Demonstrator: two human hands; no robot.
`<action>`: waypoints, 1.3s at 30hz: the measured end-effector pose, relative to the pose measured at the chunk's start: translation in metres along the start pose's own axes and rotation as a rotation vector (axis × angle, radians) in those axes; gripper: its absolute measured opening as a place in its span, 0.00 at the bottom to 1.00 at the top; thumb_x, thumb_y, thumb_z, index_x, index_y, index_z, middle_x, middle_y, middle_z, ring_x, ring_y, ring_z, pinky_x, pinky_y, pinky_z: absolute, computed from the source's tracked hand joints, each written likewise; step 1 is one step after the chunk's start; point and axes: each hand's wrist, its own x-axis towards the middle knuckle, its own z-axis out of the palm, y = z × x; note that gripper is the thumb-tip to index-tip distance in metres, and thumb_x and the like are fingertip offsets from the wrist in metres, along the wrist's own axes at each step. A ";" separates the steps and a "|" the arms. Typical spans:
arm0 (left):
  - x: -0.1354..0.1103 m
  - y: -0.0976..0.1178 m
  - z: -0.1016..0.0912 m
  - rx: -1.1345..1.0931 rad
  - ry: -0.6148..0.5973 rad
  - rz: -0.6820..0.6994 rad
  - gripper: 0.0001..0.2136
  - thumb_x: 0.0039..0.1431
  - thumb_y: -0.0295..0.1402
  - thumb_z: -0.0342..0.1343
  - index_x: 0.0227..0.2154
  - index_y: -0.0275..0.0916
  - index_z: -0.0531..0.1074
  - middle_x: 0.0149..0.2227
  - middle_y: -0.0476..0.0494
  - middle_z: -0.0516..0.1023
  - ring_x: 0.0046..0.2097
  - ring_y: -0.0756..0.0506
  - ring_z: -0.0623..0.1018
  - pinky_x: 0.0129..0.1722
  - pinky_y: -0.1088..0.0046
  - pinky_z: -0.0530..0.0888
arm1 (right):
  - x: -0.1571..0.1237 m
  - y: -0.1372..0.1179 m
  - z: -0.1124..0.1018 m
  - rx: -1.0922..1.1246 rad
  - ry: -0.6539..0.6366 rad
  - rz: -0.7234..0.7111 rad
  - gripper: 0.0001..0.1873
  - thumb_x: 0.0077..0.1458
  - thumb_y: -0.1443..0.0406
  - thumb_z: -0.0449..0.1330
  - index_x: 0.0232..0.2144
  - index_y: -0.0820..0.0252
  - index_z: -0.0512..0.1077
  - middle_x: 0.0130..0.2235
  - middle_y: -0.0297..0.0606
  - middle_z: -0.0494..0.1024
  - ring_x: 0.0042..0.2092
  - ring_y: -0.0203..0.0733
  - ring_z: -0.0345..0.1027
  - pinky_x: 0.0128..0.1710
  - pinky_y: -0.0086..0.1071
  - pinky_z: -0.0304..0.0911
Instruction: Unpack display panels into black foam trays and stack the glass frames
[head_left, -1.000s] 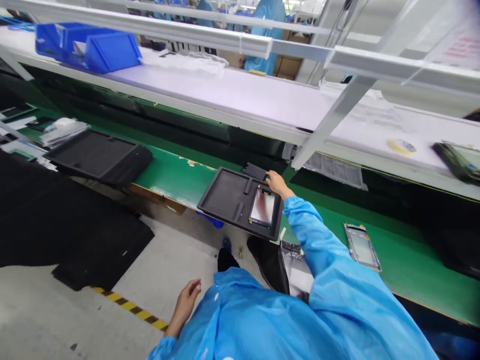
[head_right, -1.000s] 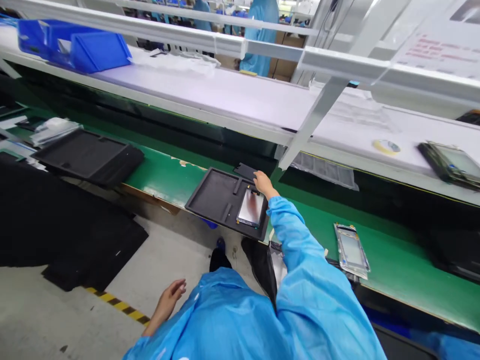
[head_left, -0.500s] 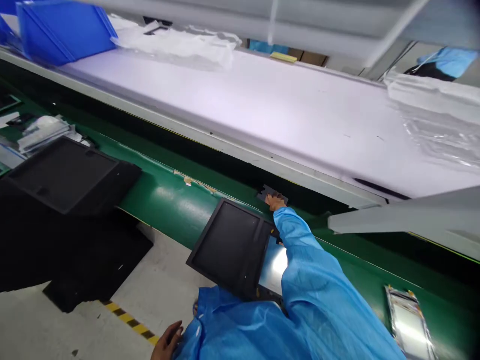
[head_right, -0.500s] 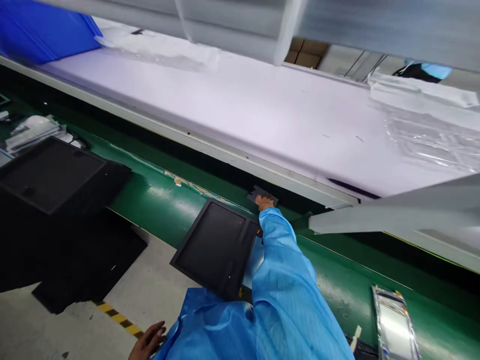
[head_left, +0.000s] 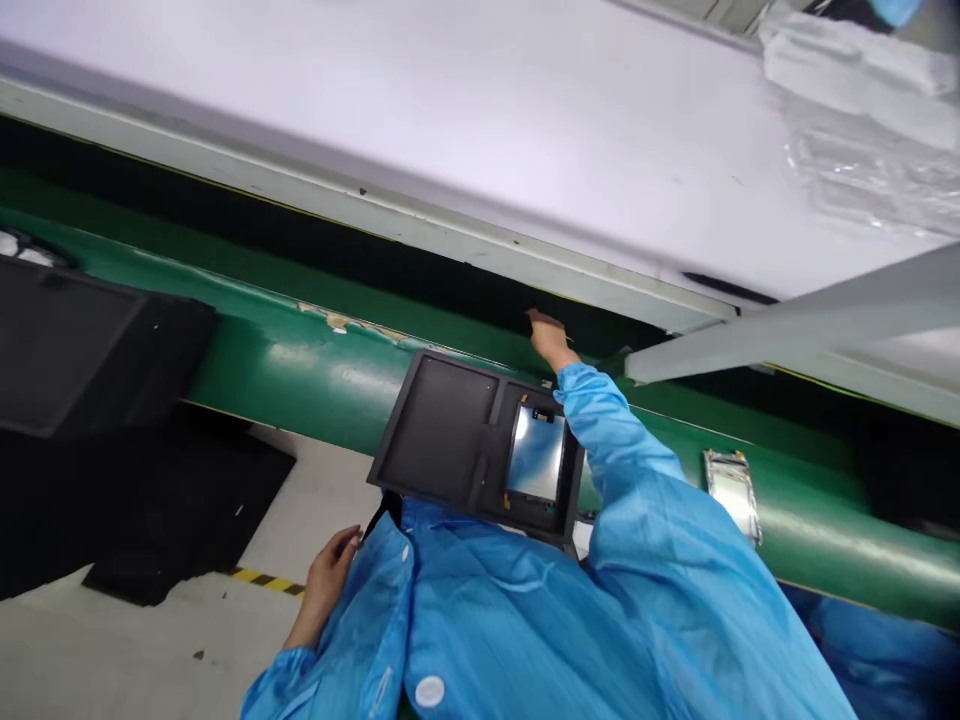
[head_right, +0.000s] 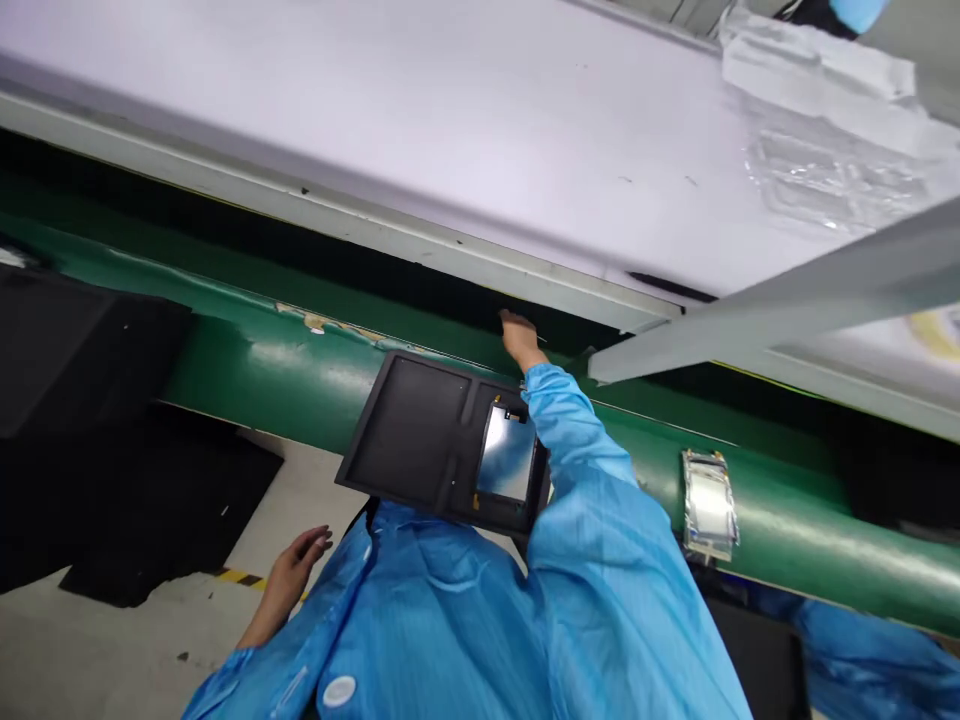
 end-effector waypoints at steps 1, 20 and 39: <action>0.006 0.011 -0.006 -0.047 -0.007 0.044 0.31 0.48 0.63 0.57 0.42 0.38 0.78 0.44 0.35 0.84 0.48 0.34 0.83 0.53 0.55 0.78 | -0.019 -0.013 -0.014 0.032 0.040 -0.070 0.26 0.65 0.77 0.44 0.61 0.63 0.66 0.56 0.49 0.75 0.58 0.49 0.68 0.58 0.40 0.62; 0.031 0.141 -0.027 -0.200 -0.754 0.359 0.22 0.48 0.49 0.67 0.37 0.35 0.78 0.34 0.41 0.84 0.41 0.37 0.81 0.47 0.58 0.76 | -0.303 -0.251 0.015 0.452 0.469 -0.115 0.24 0.66 0.68 0.55 0.63 0.58 0.64 0.65 0.50 0.66 0.69 0.51 0.55 0.70 0.56 0.47; 0.088 0.154 0.072 -0.143 -0.422 0.348 0.24 0.55 0.34 0.64 0.54 0.33 0.70 0.62 0.27 0.71 0.67 0.34 0.66 0.67 0.55 0.61 | -0.221 -0.207 0.115 0.709 0.049 0.593 0.30 0.64 0.70 0.53 0.67 0.74 0.59 0.65 0.59 0.66 0.68 0.52 0.60 0.68 0.42 0.55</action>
